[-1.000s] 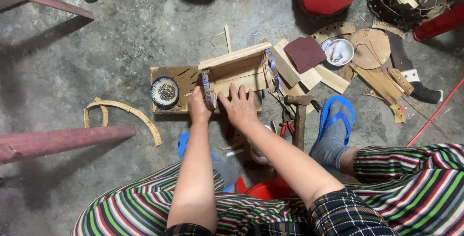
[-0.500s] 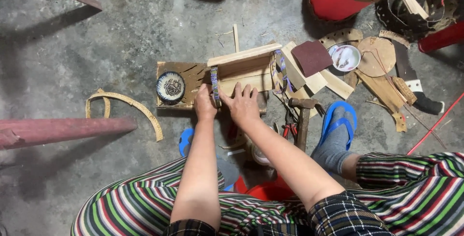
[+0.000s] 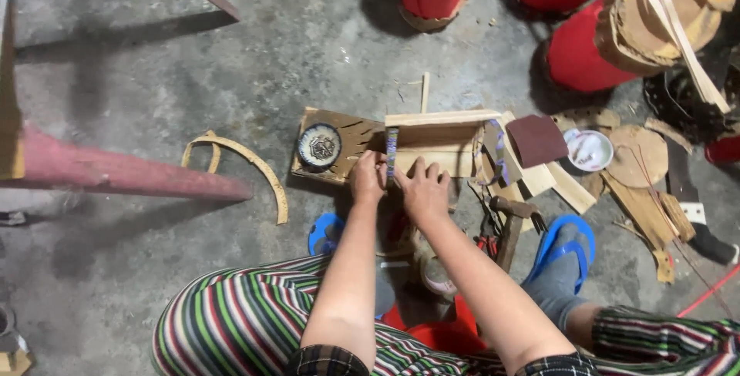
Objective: Refining the structure of a small wooden box by nailing additional slats onto the frame.
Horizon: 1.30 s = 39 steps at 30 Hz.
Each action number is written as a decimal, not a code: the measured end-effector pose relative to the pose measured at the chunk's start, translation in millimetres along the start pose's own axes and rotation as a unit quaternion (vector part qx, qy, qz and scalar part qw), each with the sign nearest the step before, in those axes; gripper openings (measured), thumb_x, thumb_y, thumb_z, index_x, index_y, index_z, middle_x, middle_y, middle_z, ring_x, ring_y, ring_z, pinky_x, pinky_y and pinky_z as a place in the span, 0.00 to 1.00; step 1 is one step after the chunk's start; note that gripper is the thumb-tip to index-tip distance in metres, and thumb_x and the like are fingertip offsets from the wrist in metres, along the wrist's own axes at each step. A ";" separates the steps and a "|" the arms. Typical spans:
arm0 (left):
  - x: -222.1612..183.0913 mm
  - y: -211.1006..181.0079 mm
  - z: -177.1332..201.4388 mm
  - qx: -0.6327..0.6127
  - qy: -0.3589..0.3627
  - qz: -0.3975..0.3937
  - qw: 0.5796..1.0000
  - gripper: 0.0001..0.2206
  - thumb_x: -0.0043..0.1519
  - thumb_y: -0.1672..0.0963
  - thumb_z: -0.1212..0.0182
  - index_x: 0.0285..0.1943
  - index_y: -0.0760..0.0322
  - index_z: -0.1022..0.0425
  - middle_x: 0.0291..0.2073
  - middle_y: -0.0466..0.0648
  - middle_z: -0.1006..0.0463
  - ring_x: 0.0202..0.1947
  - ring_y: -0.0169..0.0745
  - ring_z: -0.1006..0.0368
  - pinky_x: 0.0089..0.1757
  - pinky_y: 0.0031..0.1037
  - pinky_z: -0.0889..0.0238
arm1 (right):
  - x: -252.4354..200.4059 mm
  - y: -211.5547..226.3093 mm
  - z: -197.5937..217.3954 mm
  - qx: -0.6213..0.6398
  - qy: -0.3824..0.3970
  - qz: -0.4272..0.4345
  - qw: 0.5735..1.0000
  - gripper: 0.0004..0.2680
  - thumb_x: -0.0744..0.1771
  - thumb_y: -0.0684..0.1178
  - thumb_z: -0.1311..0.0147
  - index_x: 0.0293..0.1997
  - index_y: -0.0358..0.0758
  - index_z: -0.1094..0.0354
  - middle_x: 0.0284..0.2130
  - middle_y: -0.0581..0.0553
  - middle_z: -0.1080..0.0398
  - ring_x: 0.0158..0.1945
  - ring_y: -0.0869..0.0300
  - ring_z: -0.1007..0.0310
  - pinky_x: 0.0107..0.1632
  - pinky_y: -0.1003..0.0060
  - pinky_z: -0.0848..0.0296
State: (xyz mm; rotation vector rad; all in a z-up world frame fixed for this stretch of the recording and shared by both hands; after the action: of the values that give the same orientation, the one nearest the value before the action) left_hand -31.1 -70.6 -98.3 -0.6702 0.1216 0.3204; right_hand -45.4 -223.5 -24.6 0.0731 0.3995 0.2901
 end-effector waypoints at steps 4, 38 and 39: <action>-4.4 -5.7 7.6 -0.014 0.001 -0.017 1.000 0.05 0.60 0.55 0.38 0.41 0.42 0.26 0.37 0.36 0.25 0.42 0.38 0.20 0.45 0.33 0.25 | -8.7 -3.6 12.1 -0.002 0.024 0.009 1.000 0.23 0.69 0.44 0.57 0.72 0.73 0.50 0.68 0.34 0.45 0.67 0.34 0.46 0.61 0.35 0.44; 12.5 -9.9 -0.4 -0.071 0.067 0.195 0.976 0.04 0.60 0.52 0.41 0.41 0.36 0.24 0.33 0.34 0.19 0.45 0.41 0.21 0.51 0.38 0.30 | -126.6 -207.8 -42.9 0.455 -0.317 -0.389 0.735 0.17 0.64 0.46 0.43 0.59 0.37 0.36 0.49 0.26 0.30 0.55 0.38 0.30 0.59 0.44 0.33; 12.7 -12.4 2.3 -0.108 0.062 0.236 0.964 0.04 0.58 0.51 0.41 0.38 0.36 0.22 0.29 0.34 0.20 0.43 0.42 0.21 0.50 0.38 0.31 | -122.9 -209.7 -20.2 0.471 -0.369 -0.325 0.733 0.13 0.65 0.45 0.43 0.53 0.35 0.32 0.43 0.26 0.28 0.50 0.41 0.27 0.54 0.45 0.32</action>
State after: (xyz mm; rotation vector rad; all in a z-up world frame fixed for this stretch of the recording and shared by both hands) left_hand -15.0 -75.1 -91.9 -0.8768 0.3731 0.7596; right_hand -106.2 -459.7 -24.0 1.0065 -0.2838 -0.6748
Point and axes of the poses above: each hand's wrist, its own x-axis towards the middle knuckle, its own z-axis out of the back of the hand, y = z × x, the point moved 1 cm from there along x, towards the middle knuckle
